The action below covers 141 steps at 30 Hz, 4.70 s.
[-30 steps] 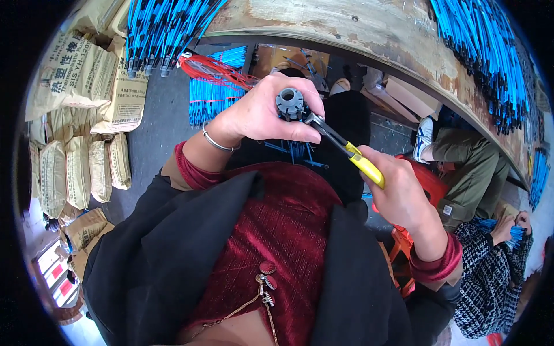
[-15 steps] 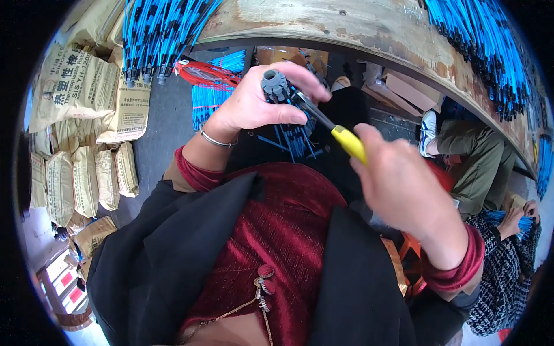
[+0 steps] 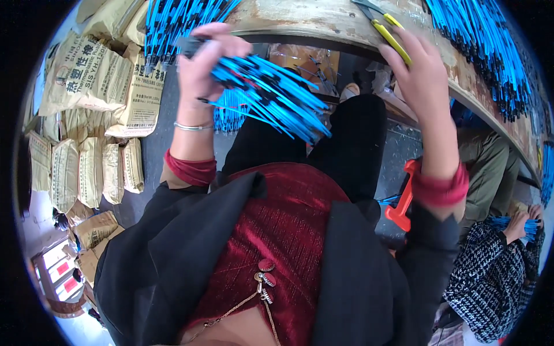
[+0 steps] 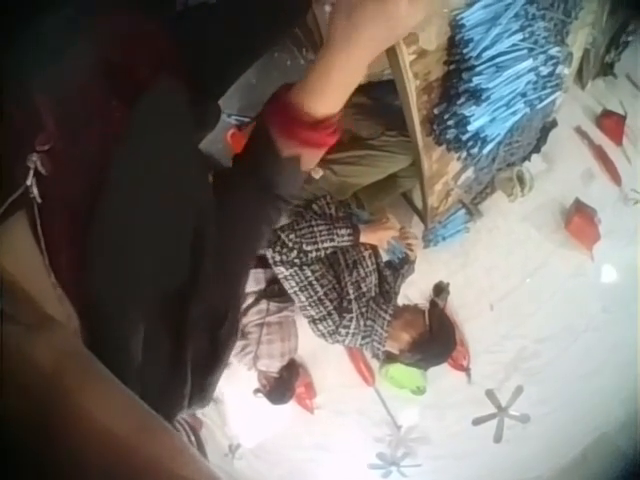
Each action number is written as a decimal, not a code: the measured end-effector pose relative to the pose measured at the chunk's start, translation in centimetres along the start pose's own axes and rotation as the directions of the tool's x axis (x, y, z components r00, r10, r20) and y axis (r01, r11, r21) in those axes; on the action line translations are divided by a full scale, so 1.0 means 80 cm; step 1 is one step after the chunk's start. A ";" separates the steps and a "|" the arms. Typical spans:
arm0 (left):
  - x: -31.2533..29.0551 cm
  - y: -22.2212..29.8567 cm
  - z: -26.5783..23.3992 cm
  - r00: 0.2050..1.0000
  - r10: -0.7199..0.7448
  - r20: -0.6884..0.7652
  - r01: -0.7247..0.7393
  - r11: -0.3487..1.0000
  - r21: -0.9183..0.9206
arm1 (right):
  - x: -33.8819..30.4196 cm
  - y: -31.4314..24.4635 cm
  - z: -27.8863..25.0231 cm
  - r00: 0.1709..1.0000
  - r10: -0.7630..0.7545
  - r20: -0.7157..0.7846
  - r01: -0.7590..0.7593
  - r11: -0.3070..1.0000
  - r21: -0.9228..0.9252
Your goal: The person assembles umbrella frame components by gathering plastic ribs, threading a metal wire through the ends of the ribs, inserting the wire into a central plastic hub, and securing the assembly using pliers.
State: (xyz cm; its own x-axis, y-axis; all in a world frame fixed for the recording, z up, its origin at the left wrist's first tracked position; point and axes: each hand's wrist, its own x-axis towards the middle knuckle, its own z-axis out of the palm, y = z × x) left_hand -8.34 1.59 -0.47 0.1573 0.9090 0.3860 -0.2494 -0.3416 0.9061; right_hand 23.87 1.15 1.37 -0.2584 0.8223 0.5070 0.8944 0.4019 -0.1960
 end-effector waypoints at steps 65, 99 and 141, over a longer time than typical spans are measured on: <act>-0.071 -0.055 0.085 0.792 -0.264 0.550 0.399 0.907 -0.138 | -0.127 -0.077 0.104 0.913 -0.261 0.313 -0.337 -0.054 0.940; 0.447 -0.152 0.062 0.911 -0.356 0.207 -0.254 -0.091 0.963 | -0.118 -0.035 0.144 0.874 0.213 0.436 -0.374 -0.278 0.885; -0.010 -0.046 0.047 0.724 -0.089 0.684 0.143 0.989 -0.024 | -0.110 -0.117 0.080 0.894 0.153 0.421 -0.437 0.090 0.895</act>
State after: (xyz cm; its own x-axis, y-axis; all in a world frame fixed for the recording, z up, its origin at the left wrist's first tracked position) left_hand -3.99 1.23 -3.43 0.7898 0.5248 0.3176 -0.2468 -0.2022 0.9478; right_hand 15.43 -7.29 -6.59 -0.2480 0.9662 0.0700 -0.1334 0.0375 -0.9904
